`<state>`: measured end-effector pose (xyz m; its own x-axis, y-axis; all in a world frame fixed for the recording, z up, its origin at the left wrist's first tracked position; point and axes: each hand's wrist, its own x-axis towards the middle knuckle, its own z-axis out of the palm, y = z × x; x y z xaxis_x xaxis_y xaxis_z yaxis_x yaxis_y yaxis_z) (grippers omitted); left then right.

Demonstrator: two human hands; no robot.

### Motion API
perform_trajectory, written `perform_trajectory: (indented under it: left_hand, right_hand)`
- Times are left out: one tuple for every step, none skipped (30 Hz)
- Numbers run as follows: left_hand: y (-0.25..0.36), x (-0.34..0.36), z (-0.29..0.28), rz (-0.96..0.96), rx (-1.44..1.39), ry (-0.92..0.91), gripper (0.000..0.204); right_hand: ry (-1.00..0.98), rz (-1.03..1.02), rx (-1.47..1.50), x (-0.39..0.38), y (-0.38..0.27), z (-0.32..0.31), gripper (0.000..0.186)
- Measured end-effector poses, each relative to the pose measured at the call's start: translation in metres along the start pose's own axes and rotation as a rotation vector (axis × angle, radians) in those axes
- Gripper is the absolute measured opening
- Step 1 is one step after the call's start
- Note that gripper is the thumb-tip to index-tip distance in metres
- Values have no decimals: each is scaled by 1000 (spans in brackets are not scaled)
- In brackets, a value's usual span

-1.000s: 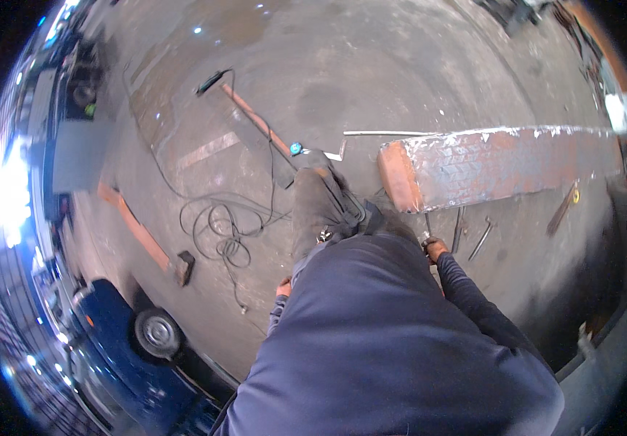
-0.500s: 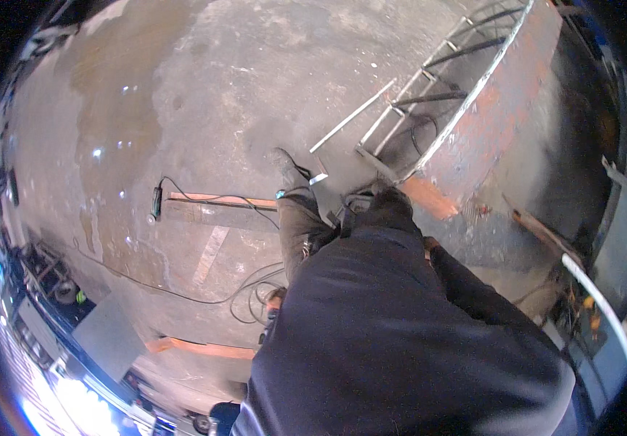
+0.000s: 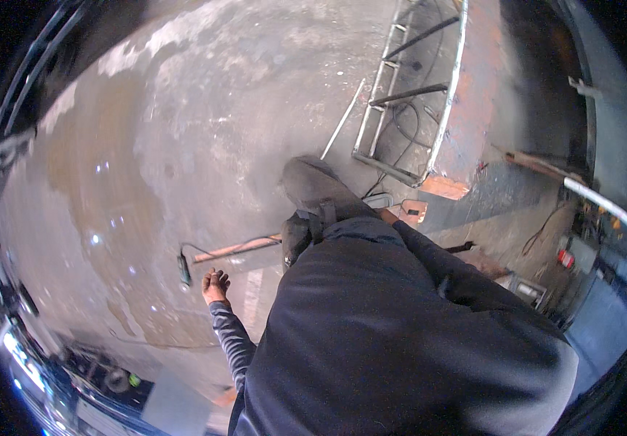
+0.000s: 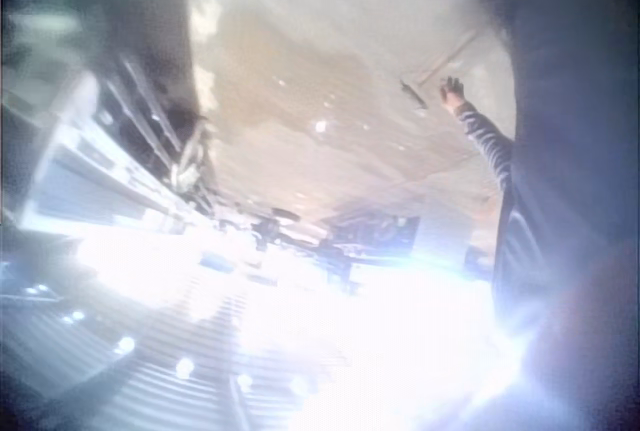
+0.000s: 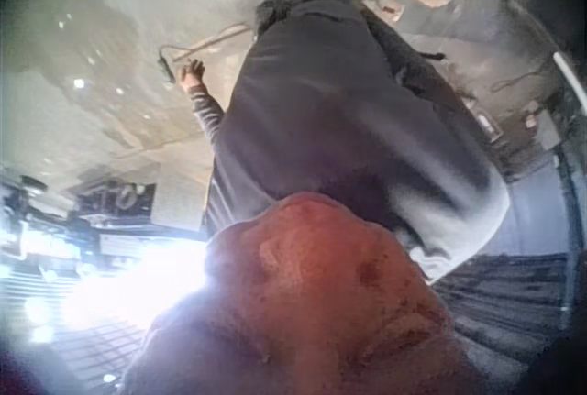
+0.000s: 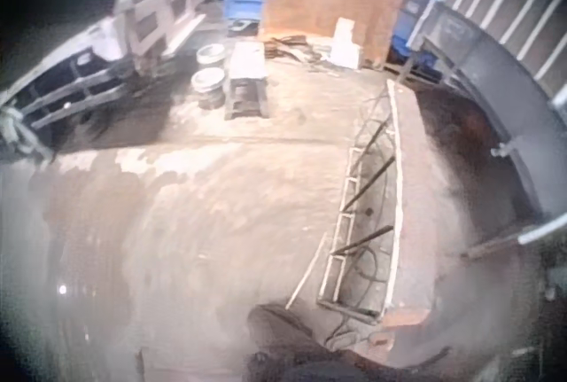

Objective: The person welds a metal frame using a welding torch, then uses a hammer to adjust the frame. They measure a metal sheet with a ruler and mark it, then cut the sheet with an angle grinder, producing sparks.

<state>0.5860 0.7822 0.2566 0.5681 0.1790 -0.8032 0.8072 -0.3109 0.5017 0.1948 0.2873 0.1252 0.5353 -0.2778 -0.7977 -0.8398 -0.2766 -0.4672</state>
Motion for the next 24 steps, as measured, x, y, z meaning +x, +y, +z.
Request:
perform_trajectory:
  left_hand:
    - [24, 12, 13, 33, 44, -41, 36]
    - [46, 23, 25, 64, 88, -82, 35]
    - [70, 32, 39, 104, 66, -135, 32]
    - [92, 38, 54, 134, 96, -171, 31]
    - [118, 47, 72, 169, 133, -213, 29]
    - [146, 62, 89, 210, 166, -253, 28]
    - [162, 78, 98, 253, 195, -338, 25]
    - [184, 88, 120, 280, 241, -360, 25]
    - [195, 107, 121, 253, 247, -423, 27]
    - [206, 128, 134, 216, 260, -495, 28]
    - [223, 125, 157, 255, 391, -524, 29]
    - [243, 118, 170, 297, 524, -525, 30]
    - [237, 165, 170, 326, 590, -563, 30]
    - [242, 211, 168, 373, 670, -593, 29]
    - [261, 251, 169, 441, 749, -610, 29]
    - [276, 245, 216, 457, 714, -711, 28]
    - [307, 228, 255, 474, 698, -796, 28]
    - [349, 185, 295, 486, 681, -870, 27]
    - [380, 166, 326, 436, 829, -895, 26]
    - [413, 147, 347, 392, 884, -934, 26]
    - [438, 134, 366, 352, 922, -965, 25]
    - [456, 129, 383, 308, 960, -993, 24]
    - [467, 132, 396, 298, 922, -1086, 24]
    - [479, 142, 416, 350, 1014, -1144, 24]
  right_hand:
    - [4, -20, 100, 4, -13, 0, 38]
    - [10, -33, 191, 6, -26, 1, 38]
    - [18, -7, 254, 15, -40, -3, 38]
    - [30, 22, 317, 21, -55, -6, 38]
    - [47, 48, 388, 30, -68, -8, 39]
    - [85, 82, 423, 44, -84, -12, 39]
    - [125, 117, 460, 57, -100, -15, 40]
    - [180, 150, 501, 79, -117, -23, 41]
    - [247, 171, 487, 102, -137, -33, 42]
    - [319, 208, 475, 122, -153, -47, 42]
    - [394, 260, 452, 136, -165, -57, 43]
    - [424, 237, 542, 143, -187, -62, 42]
    - [456, 213, 635, 151, -210, -69, 41]
    - [503, 171, 740, 167, -233, -91, 40]
    - [459, 123, 778, 178, -259, -110, 41]
    - [454, 133, 756, 172, -264, -132, 42]
    - [437, 135, 760, 167, -271, -144, 43]
    - [463, 136, 645, 170, -273, -142, 44]
    - [485, 145, 533, 172, -278, -135, 45]
    - [493, 148, 439, 171, -290, -127, 47]
    - [472, 188, 530, 164, -305, -126, 51]
    - [480, 214, 554, 159, -316, -125, 53]
    - [487, 239, 581, 155, -327, -123, 54]
    - [498, 268, 608, 152, -334, -121, 56]
